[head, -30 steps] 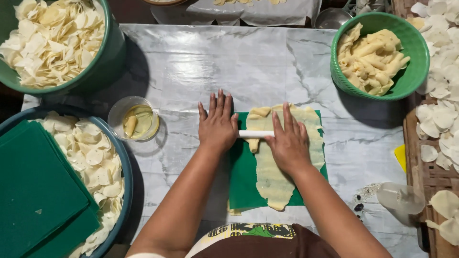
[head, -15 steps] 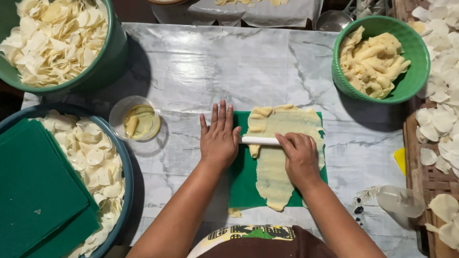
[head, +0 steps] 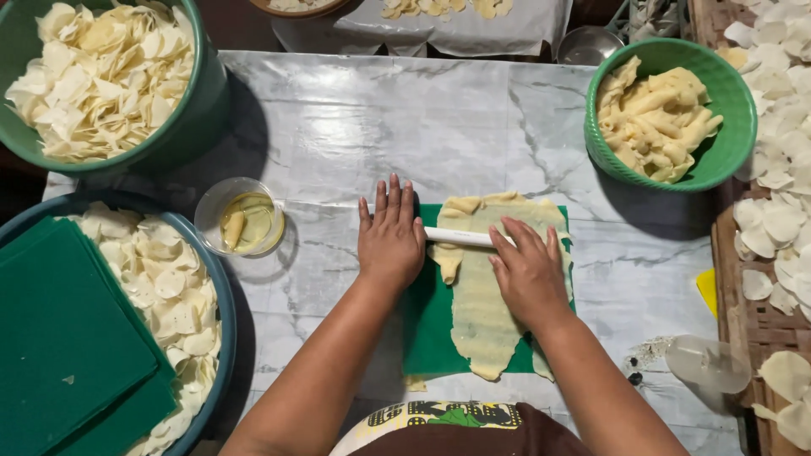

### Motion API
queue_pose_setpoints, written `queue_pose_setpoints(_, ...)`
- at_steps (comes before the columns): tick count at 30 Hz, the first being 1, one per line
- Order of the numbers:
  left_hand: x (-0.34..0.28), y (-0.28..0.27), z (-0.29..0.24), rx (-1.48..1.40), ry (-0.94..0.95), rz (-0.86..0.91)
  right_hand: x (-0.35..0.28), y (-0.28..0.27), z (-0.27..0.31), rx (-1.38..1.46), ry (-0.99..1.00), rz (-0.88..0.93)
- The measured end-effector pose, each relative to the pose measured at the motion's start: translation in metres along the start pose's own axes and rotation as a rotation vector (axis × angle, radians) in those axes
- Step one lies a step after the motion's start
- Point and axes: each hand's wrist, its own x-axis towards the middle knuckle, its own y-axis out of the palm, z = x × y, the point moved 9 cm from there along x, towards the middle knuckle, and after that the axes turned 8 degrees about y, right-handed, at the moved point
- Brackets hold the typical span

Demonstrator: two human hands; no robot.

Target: Rolling out small portions of dough into thin sheets using a rolling pin on a silicone mat

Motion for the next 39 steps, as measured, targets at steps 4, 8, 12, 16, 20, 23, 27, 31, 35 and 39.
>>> queue_pose_setpoints(4,0.005,-0.002,-0.001,-0.022,-0.005,0.056,0.01,0.024,-0.015,0.026,-0.034,-0.031)
queue_pose_setpoints(8,0.031,-0.008,0.004,-0.005,0.015,0.017,0.038,0.012,0.01,-0.12,0.046,0.085)
queue_pose_setpoints(12,0.062,-0.009,0.012,0.006,-0.027,0.042,0.071,0.007,0.016,-0.125,0.166,0.272)
queue_pose_setpoints(16,0.052,-0.013,0.01,-0.011,-0.033,0.059,0.046,0.006,0.007,0.043,-0.124,-0.117)
queue_pose_setpoints(20,0.032,-0.013,0.006,-0.03,-0.059,0.086,0.031,0.03,-0.004,-0.126,-0.05,-0.02)
queue_pose_setpoints(23,0.015,-0.027,-0.001,-0.035,-0.058,0.075,0.022,0.015,0.008,-0.163,-0.113,-0.064)
queue_pose_setpoints(27,0.011,-0.021,-0.002,-0.036,0.005,0.006,0.016,0.007,0.013,-0.028,-0.023,0.0)
queue_pose_setpoints(31,0.022,-0.014,0.003,-0.01,0.006,-0.046,0.027,0.013,0.023,-0.107,0.042,0.127)
queue_pose_setpoints(35,-0.015,-0.02,-0.009,0.009,0.041,-0.109,-0.013,0.014,0.026,-0.09,0.02,0.152)
queue_pose_setpoints(39,-0.018,-0.014,-0.006,0.025,0.037,-0.122,-0.015,0.03,0.018,-0.134,0.042,0.238)
